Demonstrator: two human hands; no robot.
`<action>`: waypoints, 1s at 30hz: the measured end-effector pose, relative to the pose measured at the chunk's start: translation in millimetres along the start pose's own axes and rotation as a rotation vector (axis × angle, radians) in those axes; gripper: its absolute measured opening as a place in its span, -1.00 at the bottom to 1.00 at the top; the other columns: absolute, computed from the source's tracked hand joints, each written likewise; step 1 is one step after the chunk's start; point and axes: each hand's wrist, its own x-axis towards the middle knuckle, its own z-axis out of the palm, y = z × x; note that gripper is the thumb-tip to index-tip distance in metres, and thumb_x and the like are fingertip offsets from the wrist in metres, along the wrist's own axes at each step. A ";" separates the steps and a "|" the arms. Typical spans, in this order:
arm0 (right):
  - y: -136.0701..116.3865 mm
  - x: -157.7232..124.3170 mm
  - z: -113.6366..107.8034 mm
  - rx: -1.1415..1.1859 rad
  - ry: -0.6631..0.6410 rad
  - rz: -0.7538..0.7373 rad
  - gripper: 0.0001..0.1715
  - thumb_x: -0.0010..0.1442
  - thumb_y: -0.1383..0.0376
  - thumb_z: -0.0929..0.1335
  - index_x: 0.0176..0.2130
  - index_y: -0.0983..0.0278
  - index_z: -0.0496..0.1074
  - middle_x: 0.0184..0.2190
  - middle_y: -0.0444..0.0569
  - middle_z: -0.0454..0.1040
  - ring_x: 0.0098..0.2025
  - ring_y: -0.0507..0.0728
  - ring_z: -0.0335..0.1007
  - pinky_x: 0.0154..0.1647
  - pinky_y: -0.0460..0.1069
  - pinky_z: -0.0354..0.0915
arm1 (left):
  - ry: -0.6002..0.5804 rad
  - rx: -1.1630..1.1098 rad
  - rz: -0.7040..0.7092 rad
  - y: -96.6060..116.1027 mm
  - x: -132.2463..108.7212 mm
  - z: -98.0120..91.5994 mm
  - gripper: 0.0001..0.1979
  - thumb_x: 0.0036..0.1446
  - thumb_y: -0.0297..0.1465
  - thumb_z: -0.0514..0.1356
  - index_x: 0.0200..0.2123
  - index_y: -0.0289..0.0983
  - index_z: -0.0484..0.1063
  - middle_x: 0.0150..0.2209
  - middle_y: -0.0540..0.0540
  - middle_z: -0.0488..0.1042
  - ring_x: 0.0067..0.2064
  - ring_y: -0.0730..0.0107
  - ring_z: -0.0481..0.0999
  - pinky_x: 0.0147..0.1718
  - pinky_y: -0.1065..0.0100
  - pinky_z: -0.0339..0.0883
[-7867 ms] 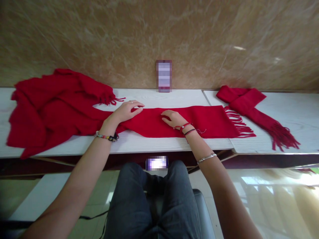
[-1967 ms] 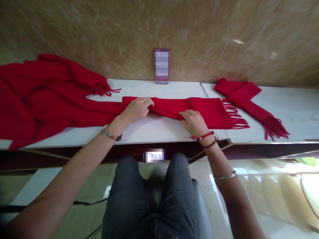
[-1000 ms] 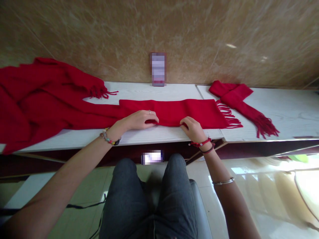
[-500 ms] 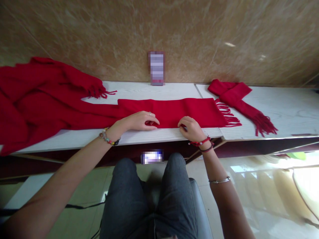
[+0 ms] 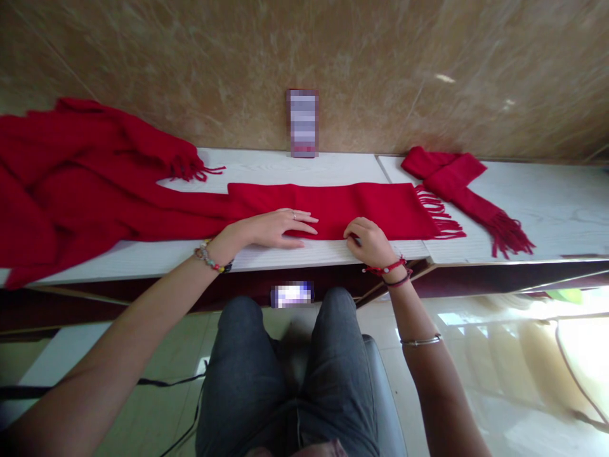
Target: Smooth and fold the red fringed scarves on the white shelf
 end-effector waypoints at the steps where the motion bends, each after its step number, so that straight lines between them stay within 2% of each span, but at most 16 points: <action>1: 0.0 0.0 0.0 -0.004 0.000 -0.002 -0.81 0.00 0.47 0.24 -0.46 0.22 0.37 -0.44 -0.01 0.46 -0.33 0.14 0.40 -0.27 0.03 0.34 | 0.006 0.000 -0.007 0.5 -0.2 -0.6 -0.59 0.24 -0.15 0.07 0.07 -0.17 0.40 0.23 -0.10 0.28 0.27 0.28 0.18 0.19 0.29 -0.02; 3: -0.3 -0.1 -0.2 -0.011 0.000 0.001 -0.81 0.01 0.47 0.24 -0.46 0.22 0.37 -0.44 -0.02 0.46 -0.33 0.14 0.40 -0.27 0.02 0.34 | 0.028 0.002 -0.013 1.1 -0.4 -0.7 -0.62 0.25 -0.15 0.05 0.00 -0.19 0.44 0.19 -0.10 0.32 0.23 0.30 0.23 0.17 0.31 0.01; 5: -1.0 -0.2 -0.4 -0.017 0.000 0.007 -0.81 0.01 0.47 0.24 -0.46 0.22 0.36 -0.43 -0.01 0.47 -0.33 0.14 0.40 -0.27 0.03 0.34 | 0.044 0.012 -0.016 1.3 -0.2 0.4 -0.63 0.25 -0.14 0.03 -0.02 -0.18 0.45 0.19 -0.09 0.32 0.24 0.29 0.21 0.20 0.27 -0.05; 9: -1.9 -0.4 -0.4 -0.030 -0.005 0.022 -0.81 0.02 0.46 0.23 -0.46 0.22 0.36 -0.43 0.00 0.47 -0.32 0.15 0.40 -0.26 0.03 0.34 | -0.049 0.042 -0.054 0.3 1.3 3.9 -0.51 0.23 -0.06 0.01 0.17 -0.09 0.28 0.31 -0.04 0.14 0.35 0.21 -0.03 0.27 0.04 -0.41; 11: -1.8 -0.5 -0.2 -0.029 -0.006 0.024 -0.81 0.01 0.46 0.23 -0.45 0.23 0.37 -0.43 0.00 0.47 -0.32 0.15 0.40 -0.26 0.03 0.34 | -0.108 0.058 -0.080 -0.3 1.7 5.0 -0.43 0.22 -0.01 -0.01 0.25 -0.04 0.16 0.35 -0.01 0.03 0.38 0.17 -0.15 0.27 0.00 -0.47; 15: -1.4 -0.7 0.1 -0.027 -0.024 0.046 -0.81 0.00 0.47 0.23 -0.46 0.23 0.36 -0.42 0.01 0.47 -0.31 0.15 0.40 -0.24 0.04 0.33 | -0.140 0.083 -0.187 0.4 1.0 3.5 -0.35 0.21 0.06 -0.06 0.31 -0.01 0.02 0.39 0.00 -0.14 0.39 0.10 -0.27 0.28 0.00 -0.39; 20: -2.2 -0.4 -0.2 -0.027 -0.027 0.052 -0.81 -0.01 0.46 0.22 -0.47 0.22 0.36 -0.43 0.01 0.46 -0.31 0.16 0.40 -0.24 0.04 0.34 | -0.129 0.097 -0.346 2.8 0.2 1.4 -0.38 0.27 0.01 -0.17 0.33 -0.05 -0.03 0.39 -0.02 -0.17 0.39 0.09 -0.24 0.28 0.03 -0.29; 22: -2.7 -0.2 -0.2 -0.025 -0.021 0.047 -0.81 -0.01 0.46 0.23 -0.47 0.22 0.35 -0.43 0.01 0.46 -0.32 0.16 0.39 -0.24 0.04 0.34 | -0.111 0.104 -0.333 2.6 0.2 2.1 -0.41 0.29 -0.03 -0.18 0.32 -0.07 -0.01 0.39 -0.02 -0.15 0.39 0.15 -0.22 0.28 0.07 -0.29; 26: -2.4 -0.4 0.1 -0.028 -0.014 0.037 -0.82 -0.01 0.46 0.23 -0.47 0.23 0.36 -0.43 0.01 0.47 -0.32 0.16 0.39 -0.24 0.05 0.34 | -0.078 0.095 -0.208 2.1 -0.1 3.6 -0.44 0.32 -0.09 -0.18 0.32 -0.12 0.01 0.36 0.02 -0.03 0.38 0.33 -0.16 0.29 0.19 -0.31; 30: -1.2 -1.1 -0.2 -0.019 -0.022 0.020 -0.82 -0.01 0.45 0.23 -0.46 0.23 0.37 -0.43 0.02 0.47 -0.31 0.16 0.39 -0.24 0.04 0.33 | -0.095 0.083 -0.180 3.1 0.1 3.4 -0.45 0.32 -0.09 -0.17 0.31 -0.11 0.03 0.35 0.04 0.00 0.38 0.35 -0.15 0.28 0.20 -0.30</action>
